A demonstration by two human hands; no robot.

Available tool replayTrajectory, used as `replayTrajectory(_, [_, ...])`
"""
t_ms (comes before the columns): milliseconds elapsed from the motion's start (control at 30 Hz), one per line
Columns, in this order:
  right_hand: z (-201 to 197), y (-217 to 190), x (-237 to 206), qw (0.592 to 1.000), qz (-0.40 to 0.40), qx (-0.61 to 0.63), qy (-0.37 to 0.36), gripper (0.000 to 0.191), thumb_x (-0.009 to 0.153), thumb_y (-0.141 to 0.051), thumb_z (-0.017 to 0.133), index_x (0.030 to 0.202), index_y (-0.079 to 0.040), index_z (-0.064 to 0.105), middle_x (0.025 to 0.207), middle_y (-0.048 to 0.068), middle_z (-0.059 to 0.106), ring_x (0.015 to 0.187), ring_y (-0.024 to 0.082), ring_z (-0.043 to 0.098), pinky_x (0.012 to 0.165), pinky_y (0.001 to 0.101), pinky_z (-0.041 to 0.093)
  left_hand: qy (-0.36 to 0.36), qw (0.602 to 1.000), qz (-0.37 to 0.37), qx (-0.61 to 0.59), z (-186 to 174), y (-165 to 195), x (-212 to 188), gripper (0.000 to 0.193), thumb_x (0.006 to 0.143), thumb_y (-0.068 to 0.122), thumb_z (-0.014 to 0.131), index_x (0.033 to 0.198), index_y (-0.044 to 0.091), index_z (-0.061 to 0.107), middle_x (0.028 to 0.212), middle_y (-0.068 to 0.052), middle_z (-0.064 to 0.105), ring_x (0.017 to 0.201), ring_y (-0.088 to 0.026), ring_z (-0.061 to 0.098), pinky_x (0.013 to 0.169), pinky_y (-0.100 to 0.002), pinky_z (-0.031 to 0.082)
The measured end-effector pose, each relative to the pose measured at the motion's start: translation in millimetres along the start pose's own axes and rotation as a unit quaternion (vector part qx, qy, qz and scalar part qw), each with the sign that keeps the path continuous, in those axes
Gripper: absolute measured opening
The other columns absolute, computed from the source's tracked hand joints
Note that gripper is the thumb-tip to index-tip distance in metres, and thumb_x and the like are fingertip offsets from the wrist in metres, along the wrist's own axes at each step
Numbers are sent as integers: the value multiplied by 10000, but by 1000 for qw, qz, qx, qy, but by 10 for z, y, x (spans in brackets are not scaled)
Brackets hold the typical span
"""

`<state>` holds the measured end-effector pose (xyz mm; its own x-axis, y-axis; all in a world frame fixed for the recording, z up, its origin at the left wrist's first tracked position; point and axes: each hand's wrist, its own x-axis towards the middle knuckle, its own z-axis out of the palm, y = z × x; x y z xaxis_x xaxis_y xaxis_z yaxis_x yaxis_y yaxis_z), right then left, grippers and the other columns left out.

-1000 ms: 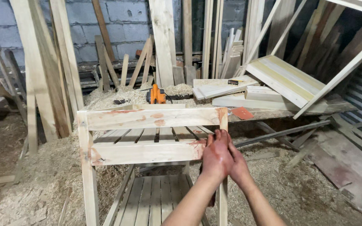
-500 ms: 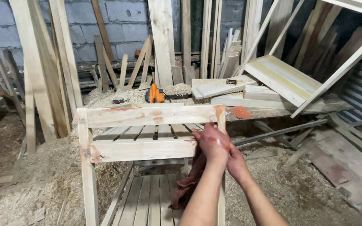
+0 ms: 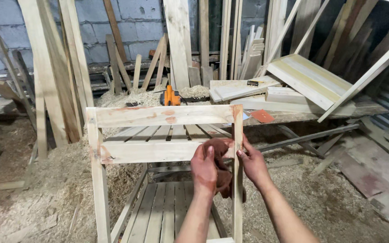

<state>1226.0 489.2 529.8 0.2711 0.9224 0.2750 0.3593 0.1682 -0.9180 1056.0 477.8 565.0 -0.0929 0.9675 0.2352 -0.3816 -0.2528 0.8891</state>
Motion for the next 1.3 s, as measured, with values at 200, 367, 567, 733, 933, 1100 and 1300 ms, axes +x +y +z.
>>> replayTrajectory(200, [233, -164, -902, 957, -70, -164, 229, 198, 1030, -248, 670, 1184, -131, 713, 1184, 63, 711, 1144, 219, 641, 1050, 377, 506, 29, 986, -39, -159, -229, -399, -325, 193, 1006, 53, 591, 1024, -71, 738, 910, -108, 768, 800, -176, 672, 766, -310, 536])
replayTrajectory(367, [319, -169, -1050, 997, 74, -16, -15, 553, 908, -309, 723, 1415, -173, 552, 1332, 50, 626, 1195, 188, 596, 1024, 383, 483, 34, 974, -128, -185, -421, -649, -467, 157, 948, 2, 669, 1066, -45, 763, 892, -73, 749, 749, -151, 638, 691, -287, 515])
replayTrajectory(567, [275, 168, -1106, 954, 153, 139, -219, 543, 895, -272, 706, 1394, -184, 511, 1265, 72, 718, 1163, 190, 675, 1014, 376, 550, -1, 985, -125, -117, -668, -475, -619, 188, 909, 23, 709, 1079, -22, 775, 918, -68, 786, 771, -139, 700, 694, -272, 573])
replayTrajectory(733, [455, 491, -1227, 955, 186, 144, -180, 366, 1033, -322, 602, 1167, 6, 692, 1071, 122, 744, 1000, 228, 685, 938, 434, 556, -12, 991, -22, 131, -925, -289, -577, 192, 896, 56, 731, 1072, 24, 799, 921, -64, 816, 786, -108, 707, 717, -259, 567])
replayTrajectory(933, [369, 377, -1045, 944, 154, 231, -178, 391, 1044, -389, 497, 1130, -16, 578, 1044, 162, 781, 943, 269, 759, 929, 457, 606, -36, 968, 1, 247, -1364, -303, -495, 136, 900, 76, 728, 1020, 19, 752, 900, -68, 806, 795, -97, 689, 754, -258, 553])
replayTrajectory(1100, [735, 292, -1362, 954, -19, -88, -284, 830, 754, -296, 850, 1433, -95, 417, 1287, 72, 611, 1069, 174, 612, 970, 416, 490, -64, 973, 14, 223, -1406, -300, -577, 116, 910, 63, 706, 1010, 11, 730, 891, -65, 791, 794, -90, 646, 758, -265, 538])
replayTrajectory(1300, [1061, 338, -1544, 949, 149, 4, -279, 258, 943, -270, 685, 1090, -97, 808, 936, 85, 802, 854, 159, 703, 868, 340, 574, -61, 952, -145, 264, -1590, -14, -524, 216, 936, 229, 659, 1077, 92, 750, 1043, -19, 793, 918, -133, 717, 854, -278, 571])
